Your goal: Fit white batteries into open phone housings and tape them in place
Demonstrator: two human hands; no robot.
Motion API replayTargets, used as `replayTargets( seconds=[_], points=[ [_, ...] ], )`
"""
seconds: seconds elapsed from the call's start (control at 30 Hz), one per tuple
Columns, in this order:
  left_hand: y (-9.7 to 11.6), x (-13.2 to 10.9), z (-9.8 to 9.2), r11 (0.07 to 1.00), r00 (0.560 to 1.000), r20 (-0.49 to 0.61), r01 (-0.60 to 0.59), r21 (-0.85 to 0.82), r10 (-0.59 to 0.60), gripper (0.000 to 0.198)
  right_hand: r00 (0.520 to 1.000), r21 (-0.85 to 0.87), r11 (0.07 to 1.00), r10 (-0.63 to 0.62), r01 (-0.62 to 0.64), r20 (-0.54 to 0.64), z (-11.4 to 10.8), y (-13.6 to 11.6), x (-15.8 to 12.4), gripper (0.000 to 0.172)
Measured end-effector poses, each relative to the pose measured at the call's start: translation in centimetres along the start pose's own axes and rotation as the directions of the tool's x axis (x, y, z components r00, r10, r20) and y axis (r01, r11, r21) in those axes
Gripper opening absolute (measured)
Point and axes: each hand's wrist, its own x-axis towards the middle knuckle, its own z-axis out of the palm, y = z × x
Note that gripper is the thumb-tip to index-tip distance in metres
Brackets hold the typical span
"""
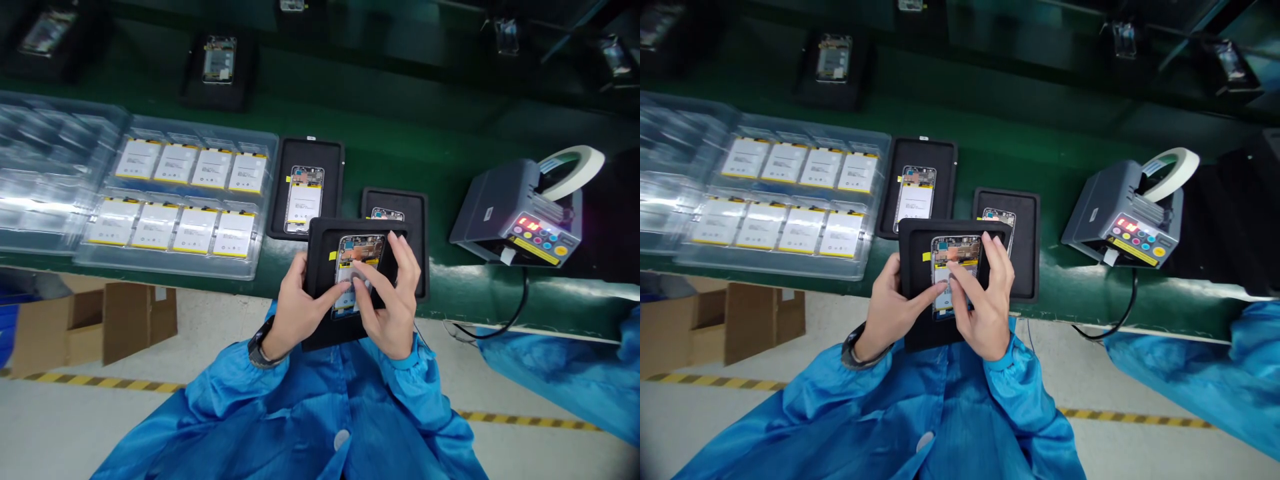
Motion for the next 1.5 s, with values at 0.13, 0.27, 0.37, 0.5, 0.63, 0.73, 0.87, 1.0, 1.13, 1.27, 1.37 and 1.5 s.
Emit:
replayTargets(
  seconds=[0.13,0.27,0.37,0.5,0.63,0.73,0.87,1.0,1.13,1.27,1.37,1.5],
  points=[
    [0.1,-0.2,0.0,0.999,1.0,-0.03,-0.003,0.041,0.004,0.047,1.0,0.02,1.0,-0.011,0.011,-0.014,-0.1,-0.1,0.1,0.03],
    [0.1,-0.7,-0.1,0.997,0.998,-0.056,-0.014,0.079,0.019,0.048,1.0,-0.006,1.0,-0.021,0.021,-0.018,-0.2,-0.3,-0.1,0.038],
    [-0.1,-1.3,-0.1,0.995,0.997,-0.072,-0.016,0.098,0.023,0.048,0.994,0.01,0.999,0.054,-0.053,-0.099,-0.2,-0.7,0.0,0.041],
    [-0.6,-2.4,-0.1,0.993,0.998,-0.057,-0.025,0.111,0.032,0.05,0.934,0.135,0.963,0.261,-0.234,-0.244,-0.4,-0.7,0.6,0.075],
    [-0.9,-2.7,-0.1,0.991,0.997,-0.036,-0.062,0.118,0.067,0.051,0.934,0.322,0.889,0.354,-0.324,-0.038,-1.2,0.1,1.0,0.092],
    [-0.9,-2.7,-0.2,0.991,0.997,-0.012,-0.073,0.111,0.075,0.051,0.924,0.36,0.854,0.377,-0.374,0.065,-1.7,0.4,0.7,0.092],
    [-0.9,-2.7,-0.2,0.992,0.997,0.006,-0.071,0.1,0.071,0.052,0.908,0.373,0.839,0.418,-0.397,0.025,-1.8,0.1,0.3,0.094],
    [-0.2,-2.5,-0.3,0.997,0.999,0.022,-0.038,0.064,0.037,0.05,0.89,0.406,0.809,0.455,-0.425,0.026,-1.6,0.1,0.4,0.097],
    [0.6,-1.3,-0.3,0.99,0.988,0.128,0.094,-0.101,-0.081,0.053,0.85,0.515,0.7,0.514,-0.495,0.119,-2.3,1.0,-0.2,0.093],
    [-0.2,-0.4,-0.4,0.931,0.965,0.207,0.22,-0.291,-0.163,0.061,0.702,0.59,0.427,0.603,-0.685,0.378,-3.3,2.8,-2.6,0.069],
    [-1.3,-0.3,-0.2,0.899,0.945,0.242,0.293,-0.324,-0.221,0.061,0.595,0.552,0.309,0.651,-0.775,0.471,-3.5,3.9,-4.9,0.052],
    [-2.2,-0.5,0.2,0.892,0.936,0.251,0.321,-0.319,-0.247,0.06,0.532,0.549,0.237,0.703,-0.801,0.473,-3.2,4.4,-6.6,0.054]
  ],
)
